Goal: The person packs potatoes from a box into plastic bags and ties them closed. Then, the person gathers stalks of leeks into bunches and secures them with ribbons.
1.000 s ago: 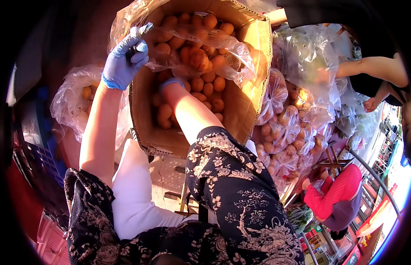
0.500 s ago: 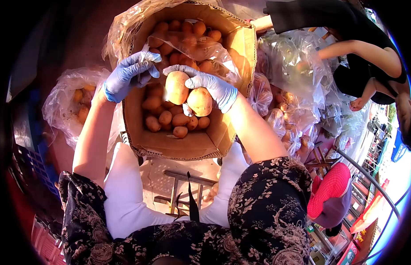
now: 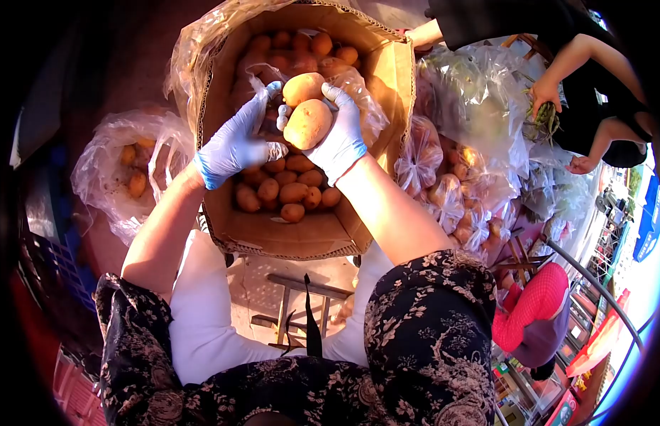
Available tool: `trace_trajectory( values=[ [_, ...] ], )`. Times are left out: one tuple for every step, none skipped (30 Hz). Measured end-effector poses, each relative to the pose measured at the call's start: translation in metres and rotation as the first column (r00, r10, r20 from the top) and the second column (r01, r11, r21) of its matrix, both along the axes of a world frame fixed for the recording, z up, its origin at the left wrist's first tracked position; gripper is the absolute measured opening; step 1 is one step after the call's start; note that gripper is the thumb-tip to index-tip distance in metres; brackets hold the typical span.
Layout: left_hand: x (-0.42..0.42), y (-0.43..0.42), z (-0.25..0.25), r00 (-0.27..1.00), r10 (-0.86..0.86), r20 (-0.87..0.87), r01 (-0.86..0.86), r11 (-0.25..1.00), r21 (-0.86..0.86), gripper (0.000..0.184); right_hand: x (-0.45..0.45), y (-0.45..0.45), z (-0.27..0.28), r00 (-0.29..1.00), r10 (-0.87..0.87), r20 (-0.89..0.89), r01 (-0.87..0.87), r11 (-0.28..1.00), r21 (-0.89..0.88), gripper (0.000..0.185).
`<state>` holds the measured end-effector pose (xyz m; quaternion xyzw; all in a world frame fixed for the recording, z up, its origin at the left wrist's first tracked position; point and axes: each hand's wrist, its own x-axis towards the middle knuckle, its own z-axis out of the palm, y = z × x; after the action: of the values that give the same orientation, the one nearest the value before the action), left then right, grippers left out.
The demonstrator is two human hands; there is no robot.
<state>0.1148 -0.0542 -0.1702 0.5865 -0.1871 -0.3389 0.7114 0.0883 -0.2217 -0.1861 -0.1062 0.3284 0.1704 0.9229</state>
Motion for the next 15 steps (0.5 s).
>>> trace_trajectory(
  values=[
    [0.003, 0.001, -0.004, 0.994, 0.022, -0.104, -0.024, 0.999, -0.021, 0.062, 0.001, 0.001, 0.002, 1.0, -0.014, -0.005, 0.014, 1.0, -0.019, 0.044],
    [0.006, 0.003, -0.007, 0.978, 0.041, -0.206, -0.05, 0.998, -0.04, 0.055, 0.001, 0.001, 0.004, 1.0, -0.028, -0.009, 0.027, 0.999, -0.039, 0.044],
    [0.008, 0.004, -0.006, 0.949, 0.057, -0.31, -0.078, 0.995, -0.057, 0.048, 0.0, 0.003, 0.007, 0.999, -0.042, -0.017, 0.041, 0.997, -0.059, 0.044],
    [0.009, 0.004, -0.006, 0.947, 0.075, -0.313, -0.074, 0.997, 0.015, 0.044, -0.003, -0.001, 0.006, 1.0, 0.013, 0.013, -0.012, 0.999, -0.044, 0.042],
    [0.011, 0.004, -0.006, 0.944, 0.094, -0.315, -0.069, 0.994, 0.088, 0.04, -0.004, -0.003, 0.004, 0.997, 0.058, 0.058, -0.054, 0.997, -0.056, 0.042],
    [0.012, 0.004, -0.007, 0.942, 0.113, -0.316, -0.064, 0.985, 0.161, 0.036, -0.004, -0.003, 0.004, 0.989, 0.103, 0.102, -0.096, 0.993, -0.069, 0.042],
    [0.013, 0.004, -0.007, 0.94, 0.134, -0.315, -0.059, 0.97, 0.235, 0.034, -0.003, -0.002, 0.005, 0.978, 0.149, 0.145, -0.138, 0.987, -0.083, 0.042],
    [0.011, 0.003, -0.014, 0.966, 0.113, -0.233, -0.065, 0.977, 0.202, 0.039, -0.002, 0.0, 0.006, 0.98, 0.156, 0.127, -0.13, 0.973, -0.19, 0.043],
    [0.011, 0.002, -0.014, 0.971, 0.081, -0.227, -0.041, 0.983, 0.178, 0.04, -0.003, 0.005, 0.008, 0.981, 0.155, 0.114, -0.13, 0.971, -0.199, 0.044],
    [0.011, 0.001, -0.014, 0.974, 0.05, -0.22, -0.016, 0.988, 0.153, 0.04, -0.004, 0.009, 0.01, 0.983, 0.153, 0.101, -0.13, 0.969, -0.208, 0.044],
    [0.011, 0.001, -0.013, 0.977, 0.019, -0.211, 0.009, 0.992, 0.129, 0.041, -0.004, 0.011, 0.01, 0.984, 0.152, 0.089, -0.13, 0.967, -0.218, 0.045],
    [0.012, 0.002, -0.013, 0.982, 0.017, -0.186, 0.013, 0.987, 0.159, 0.04, -0.006, 0.008, 0.008, 0.948, 0.253, 0.195, -0.219, 0.959, -0.179, 0.046],
    [0.013, 0.003, -0.013, 0.987, 0.013, -0.161, 0.017, 0.982, 0.188, 0.039, -0.006, 0.007, 0.006, 0.951, 0.25, 0.182, -0.218, 0.96, -0.176, 0.046],
    [0.013, 0.004, -0.013, 0.991, 0.01, -0.136, 0.02, 0.976, 0.215, 0.038, -0.006, 0.006, 0.005, 0.954, 0.248, 0.17, -0.218, 0.96, -0.175, 0.046],
    [0.014, 0.005, -0.013, 0.994, 0.005, -0.108, 0.021, 0.97, 0.241, 0.038, -0.006, 0.006, 0.008, 0.956, 0.247, 0.16, -0.218, 0.96, -0.176, 0.046]
  ],
)
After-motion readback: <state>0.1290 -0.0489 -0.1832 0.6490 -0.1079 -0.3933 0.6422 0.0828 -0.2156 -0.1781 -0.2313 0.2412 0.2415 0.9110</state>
